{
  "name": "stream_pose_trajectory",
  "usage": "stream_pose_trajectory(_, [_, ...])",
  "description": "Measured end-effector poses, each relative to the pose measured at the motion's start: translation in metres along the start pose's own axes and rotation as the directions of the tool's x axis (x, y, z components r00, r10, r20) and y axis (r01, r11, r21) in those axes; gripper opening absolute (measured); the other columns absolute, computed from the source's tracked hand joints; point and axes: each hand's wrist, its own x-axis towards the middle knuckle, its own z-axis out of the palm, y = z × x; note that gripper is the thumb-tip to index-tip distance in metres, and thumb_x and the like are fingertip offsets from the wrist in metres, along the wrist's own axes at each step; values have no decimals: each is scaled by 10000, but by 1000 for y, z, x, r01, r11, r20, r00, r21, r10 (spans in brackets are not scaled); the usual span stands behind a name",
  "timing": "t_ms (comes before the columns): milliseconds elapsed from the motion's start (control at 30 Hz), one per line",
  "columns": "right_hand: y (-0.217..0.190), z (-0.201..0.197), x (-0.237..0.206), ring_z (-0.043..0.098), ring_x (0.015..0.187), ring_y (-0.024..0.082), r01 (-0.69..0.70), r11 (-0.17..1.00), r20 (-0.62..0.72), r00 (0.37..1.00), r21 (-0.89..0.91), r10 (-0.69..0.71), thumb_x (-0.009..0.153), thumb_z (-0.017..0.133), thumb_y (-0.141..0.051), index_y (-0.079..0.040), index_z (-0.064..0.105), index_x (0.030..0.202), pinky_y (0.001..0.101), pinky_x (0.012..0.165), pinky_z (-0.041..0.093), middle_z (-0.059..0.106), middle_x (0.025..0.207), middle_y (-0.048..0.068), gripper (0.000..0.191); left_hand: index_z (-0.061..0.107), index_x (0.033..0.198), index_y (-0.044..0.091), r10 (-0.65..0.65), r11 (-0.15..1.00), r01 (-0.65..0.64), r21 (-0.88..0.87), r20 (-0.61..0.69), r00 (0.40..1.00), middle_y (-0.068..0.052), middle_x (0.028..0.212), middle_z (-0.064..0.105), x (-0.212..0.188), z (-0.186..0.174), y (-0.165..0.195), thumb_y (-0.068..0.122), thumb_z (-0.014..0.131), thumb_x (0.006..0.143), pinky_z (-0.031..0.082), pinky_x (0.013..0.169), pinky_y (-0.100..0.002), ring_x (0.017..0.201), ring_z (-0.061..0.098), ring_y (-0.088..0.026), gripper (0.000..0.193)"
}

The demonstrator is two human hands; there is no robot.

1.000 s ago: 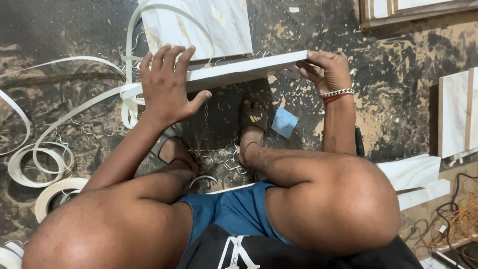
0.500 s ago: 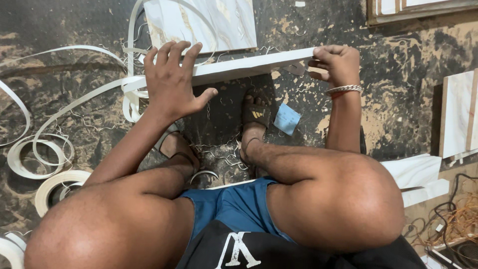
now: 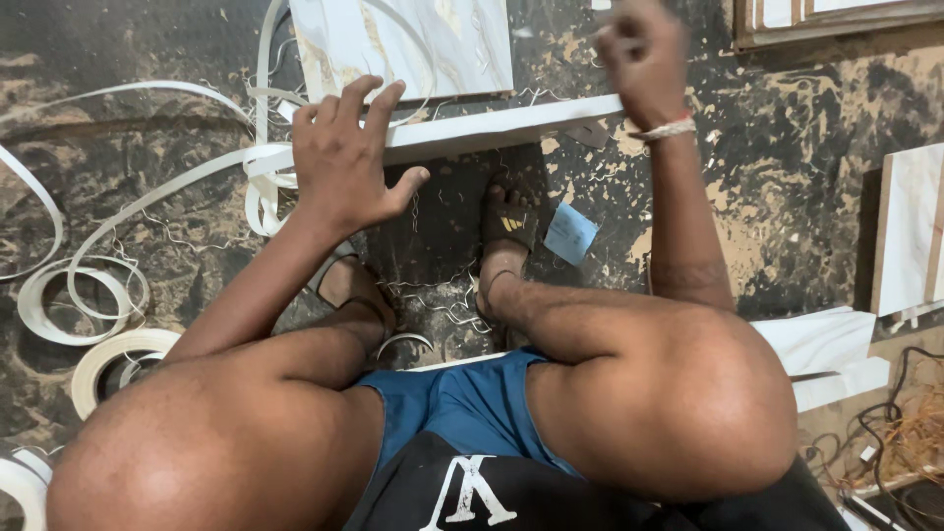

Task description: The person applies white edge banding to the edges of a rectangular marble-patterned board. They position the strip, use a handheld iron to press it along the edge, and smooth it with their fingers. The process is repeated on multiple edges of the board.

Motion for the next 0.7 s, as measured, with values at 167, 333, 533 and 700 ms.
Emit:
stream_pose_trajectory(167, [-50, 17, 14, 697, 953, 378, 108, 875, 585, 781, -472, 220, 1040, 355, -696, -122, 631, 1380, 542, 813, 543, 726, 1015, 218, 722, 540, 1476, 114, 15, 999, -17, 51, 39, 999, -149, 1312, 576, 4, -3, -1, 466, 757, 897, 415, 822, -446, 973, 586, -282, 712])
stream_pose_trajectory(333, [-97, 24, 30, 690, 1031, 396, 257, 826, 596, 795, -502, 116, 1051, 337, -731, -89, 631, 1363, 546, 842, 548, 730, 1084, 234, 772, 558, 1471, 95, 23, 1000, -25, 17, 132, 991, -208, 1117, 622, 26, 10, 3, 379, 723, 979, 423, 677, -419, 800, 585, -269, 591])
stream_pose_trajectory(533, [-154, 104, 25, 578, 1285, 413, 393, 920, 185, 904, -2, -386, 1079, 306, -770, -28, 477, 1514, 504, 1060, 471, 586, 1448, 243, 877, 586, 1384, 64, 21, 998, -10, -67, 163, 986, -175, 1106, 631, 55, 35, 29, 345, 740, 906, 417, 746, -448, 890, 593, -300, 575])
stream_pose_trajectory(700, [-173, 116, 23, 572, 1408, 351, 269, 827, 7, 950, 493, -313, 943, 209, -877, -80, 458, 1553, 479, 1092, 502, 587, 1502, 161, 1034, 655, 1217, 24, 18, 991, -40, 125, 178, 984, -185, 1232, 613, 60, 36, 42, 377, 762, 754, 423, 837, -427, 1020, 591, -300, 593])
